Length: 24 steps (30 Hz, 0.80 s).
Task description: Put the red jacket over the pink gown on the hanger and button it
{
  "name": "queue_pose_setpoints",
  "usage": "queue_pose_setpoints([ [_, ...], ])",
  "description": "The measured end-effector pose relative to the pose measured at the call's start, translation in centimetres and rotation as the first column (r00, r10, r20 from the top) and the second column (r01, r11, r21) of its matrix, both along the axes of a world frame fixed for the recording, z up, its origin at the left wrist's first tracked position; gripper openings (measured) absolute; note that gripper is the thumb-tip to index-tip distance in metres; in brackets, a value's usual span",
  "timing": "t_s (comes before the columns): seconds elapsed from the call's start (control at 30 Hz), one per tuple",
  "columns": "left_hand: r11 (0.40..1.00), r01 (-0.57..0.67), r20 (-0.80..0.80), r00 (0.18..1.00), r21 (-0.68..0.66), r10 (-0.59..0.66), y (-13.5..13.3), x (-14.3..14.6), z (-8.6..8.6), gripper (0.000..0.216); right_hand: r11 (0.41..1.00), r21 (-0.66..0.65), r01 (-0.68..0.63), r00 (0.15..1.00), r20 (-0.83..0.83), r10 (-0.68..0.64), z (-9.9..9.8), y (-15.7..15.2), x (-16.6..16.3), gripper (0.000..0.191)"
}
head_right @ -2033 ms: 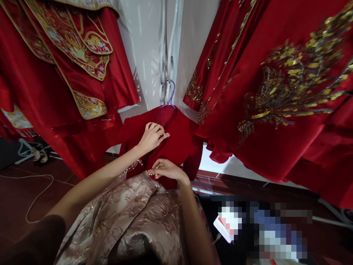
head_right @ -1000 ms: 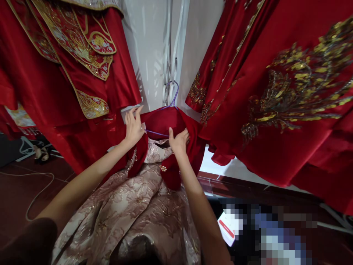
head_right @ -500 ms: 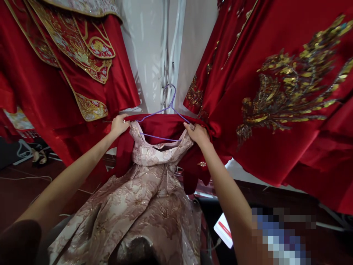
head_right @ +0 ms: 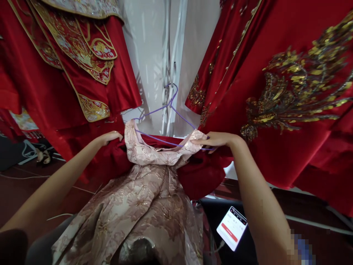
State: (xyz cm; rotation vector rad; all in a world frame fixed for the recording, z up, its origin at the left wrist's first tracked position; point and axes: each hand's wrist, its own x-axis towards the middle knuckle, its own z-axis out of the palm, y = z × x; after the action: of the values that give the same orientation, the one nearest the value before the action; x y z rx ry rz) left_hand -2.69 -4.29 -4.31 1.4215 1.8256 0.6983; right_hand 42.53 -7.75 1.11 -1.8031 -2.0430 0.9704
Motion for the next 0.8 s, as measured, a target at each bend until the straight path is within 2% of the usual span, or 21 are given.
queue_pose_setpoints([
  [0.07,0.997,0.047,-0.014,0.999,-0.055,-0.048,-0.3,0.0,-1.1,0.01,0.996,0.074,0.053,0.984,-0.175,-0.039,-0.6,-0.6,0.2,0.051],
  [0.13,0.98,0.144,-0.021,0.989,-0.136,-0.148,-0.6,0.0,-2.0,0.016,0.98,0.179,0.09,0.935,-0.355,-0.021,-1.4,-0.8,0.4,0.053],
  [0.2,0.936,0.269,-0.013,0.96,-0.227,-0.279,-0.7,0.0,-2.3,0.03,0.945,0.289,0.152,0.903,-0.43,-0.014,-2.2,-0.5,0.5,0.052],
  [0.23,0.921,0.315,-0.009,0.946,-0.23,-0.325,-0.7,0.1,-2.2,0.041,0.919,0.347,0.187,0.902,-0.432,-0.021,-2.6,-0.3,0.6,0.051],
  [0.27,0.922,0.339,-0.014,0.938,-0.186,-0.347,-0.5,0.2,-1.9,0.052,0.891,0.402,0.211,0.905,-0.425,-0.022,-2.9,0.0,0.6,0.049],
  [0.3,0.937,0.34,-0.025,0.939,-0.087,-0.343,-0.2,0.4,-1.5,0.062,0.864,0.449,0.226,0.909,-0.417,-0.022,-3.1,0.3,0.7,0.048],
  [0.33,0.946,0.318,-0.035,0.948,0.059,-0.316,0.3,0.7,-1.0,0.067,0.841,0.487,0.235,0.913,-0.408,-0.019,-3.3,0.6,0.7,0.048],
  [0.37,0.931,0.283,-0.043,0.959,0.229,-0.28,0.9,1.1,-0.4,0.068,0.824,0.514,0.24,0.915,-0.403,-0.015,-3.5,0.9,0.6,0.047],
  [0.43,0.828,0.245,-0.061,0.967,0.505,-0.249,2.2,2.2,0.6,0.056,0.803,0.543,0.247,0.915,-0.404,-0.008,-3.8,1.4,0.4,0.046],
  [0.47,0.77,0.266,-0.099,0.961,0.58,-0.257,2.9,2.9,1.0,0.05,0.794,0.553,0.253,0.913,-0.408,-0.006,-3.9,1.6,0.3,0.045],
  [0.53,0.693,0.37,-0.218,0.928,0.619,-0.301,3.9,4.1,1.5,0.044,0.775,0.572,0.27,0.909,-0.417,-0.009,-4.1,1.8,0.0,0.043],
  [0.6,0.653,0.449,-0.32,0.894,0.61,-0.315,4.4,5.0,1.4,0.041,0.76,0.575,0.303,0.897,-0.441,-0.024,-4.3,1.8,0.0,0.042],
  [0.73,0.597,0.451,-0.34,0.892,0.664,-0.297,4.1,5.2,0.8,0.038,0.766,0.528,0.366,0.847,-0.53,-0.04,-4.4,1.5,0.2,0.041],
  [0.8,0.6,0.421,-0.323,0.907,0.68,-0.271,3.8,4.7,0.3,0.038,0.775,0.504,0.38,0.824,-0.566,-0.036,-4.4,1.4,0.2,0.039],
])
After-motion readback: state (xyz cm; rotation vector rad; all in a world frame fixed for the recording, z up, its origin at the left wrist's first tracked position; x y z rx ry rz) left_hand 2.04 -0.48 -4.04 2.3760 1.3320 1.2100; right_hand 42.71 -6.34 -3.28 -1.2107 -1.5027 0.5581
